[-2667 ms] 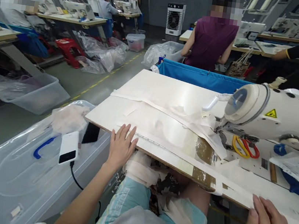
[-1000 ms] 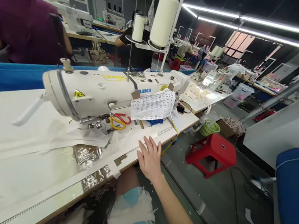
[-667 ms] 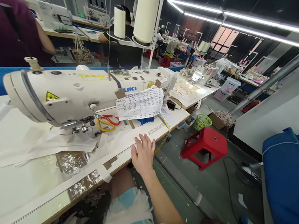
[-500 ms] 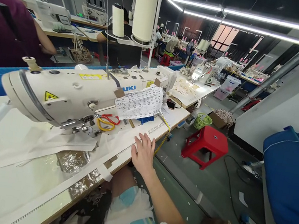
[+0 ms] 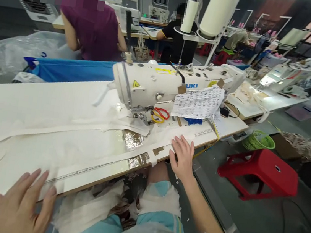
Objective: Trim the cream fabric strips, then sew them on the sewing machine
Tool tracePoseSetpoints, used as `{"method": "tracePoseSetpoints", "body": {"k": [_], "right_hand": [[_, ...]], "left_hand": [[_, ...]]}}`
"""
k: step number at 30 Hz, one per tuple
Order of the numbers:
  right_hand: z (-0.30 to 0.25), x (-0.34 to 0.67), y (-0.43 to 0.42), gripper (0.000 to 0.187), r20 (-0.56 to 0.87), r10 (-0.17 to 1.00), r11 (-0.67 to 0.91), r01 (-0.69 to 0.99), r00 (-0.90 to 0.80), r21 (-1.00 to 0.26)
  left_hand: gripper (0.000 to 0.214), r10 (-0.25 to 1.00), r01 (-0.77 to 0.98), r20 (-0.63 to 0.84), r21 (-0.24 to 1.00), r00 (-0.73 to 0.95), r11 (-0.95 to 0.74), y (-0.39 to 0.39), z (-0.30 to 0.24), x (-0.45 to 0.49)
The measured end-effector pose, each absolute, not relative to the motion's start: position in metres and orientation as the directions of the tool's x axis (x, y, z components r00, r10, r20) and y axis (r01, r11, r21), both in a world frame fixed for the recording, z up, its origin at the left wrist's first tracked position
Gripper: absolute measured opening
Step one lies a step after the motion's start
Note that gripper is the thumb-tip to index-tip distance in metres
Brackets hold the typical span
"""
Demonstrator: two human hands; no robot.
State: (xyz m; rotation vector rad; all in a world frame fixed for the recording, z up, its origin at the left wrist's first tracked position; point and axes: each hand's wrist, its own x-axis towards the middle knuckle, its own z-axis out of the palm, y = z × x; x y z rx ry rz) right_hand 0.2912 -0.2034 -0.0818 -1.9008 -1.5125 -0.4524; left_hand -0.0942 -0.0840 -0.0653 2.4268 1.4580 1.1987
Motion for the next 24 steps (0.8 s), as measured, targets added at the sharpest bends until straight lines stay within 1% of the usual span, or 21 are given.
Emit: {"method": "tracePoseSetpoints", "body": {"k": [3,6,11,14,16,18,20,21,22,24], "right_hand": [[-0.084,0.287,-0.204,0.035,0.623,0.74,-0.103,0.957,0.255,-0.27],[-0.087,0.287,-0.204,0.036,0.601,0.761,-0.108,0.961,0.244,-0.253],[-0.088,0.295,-0.202,0.04,0.553,0.803,-0.128,0.97,0.223,-0.205],[-0.088,0.302,-0.209,0.038,0.573,0.803,-0.079,0.982,0.163,-0.169],[-0.09,0.305,-0.218,0.028,0.602,0.787,-0.046,0.986,0.134,-0.159],[-0.092,0.303,-0.227,0.021,0.625,0.771,-0.029,0.986,0.127,-0.164],[-0.096,0.294,-0.235,0.021,0.628,0.768,-0.011,0.984,0.123,-0.18],[-0.099,0.287,-0.238,0.021,0.622,0.775,0.012,0.981,0.113,-0.193],[-0.102,0.279,-0.24,0.021,0.609,0.788,0.048,0.976,0.093,-0.211],[-0.111,0.262,-0.244,0.021,0.539,0.843,0.158,0.952,0.008,-0.261]], "left_hand": [[0.055,0.752,0.783,0.578,0.288,0.317,-0.552,-0.085,-0.076,-0.104],[0.051,0.781,0.827,0.517,0.223,0.349,-0.517,-0.087,-0.079,-0.113],[0.048,0.841,0.883,0.431,0.177,0.327,-0.435,-0.094,-0.077,-0.115],[0.05,0.82,0.871,0.466,0.181,0.333,-0.457,-0.095,-0.078,-0.121],[0.047,0.798,0.857,0.507,0.196,0.327,-0.476,-0.094,-0.082,-0.134],[0.034,0.784,0.863,0.557,0.219,0.272,-0.455,-0.095,-0.09,-0.152],[0.021,0.778,0.891,0.607,0.251,0.159,-0.378,-0.1,-0.103,-0.171],[0.018,0.792,0.906,0.603,0.28,0.091,-0.318,-0.103,-0.111,-0.179],[0.016,0.824,0.916,0.567,0.322,0.015,-0.238,-0.107,-0.12,-0.186],[0.016,0.89,0.912,0.432,0.407,-0.146,-0.047,-0.114,-0.143,-0.197]]}}
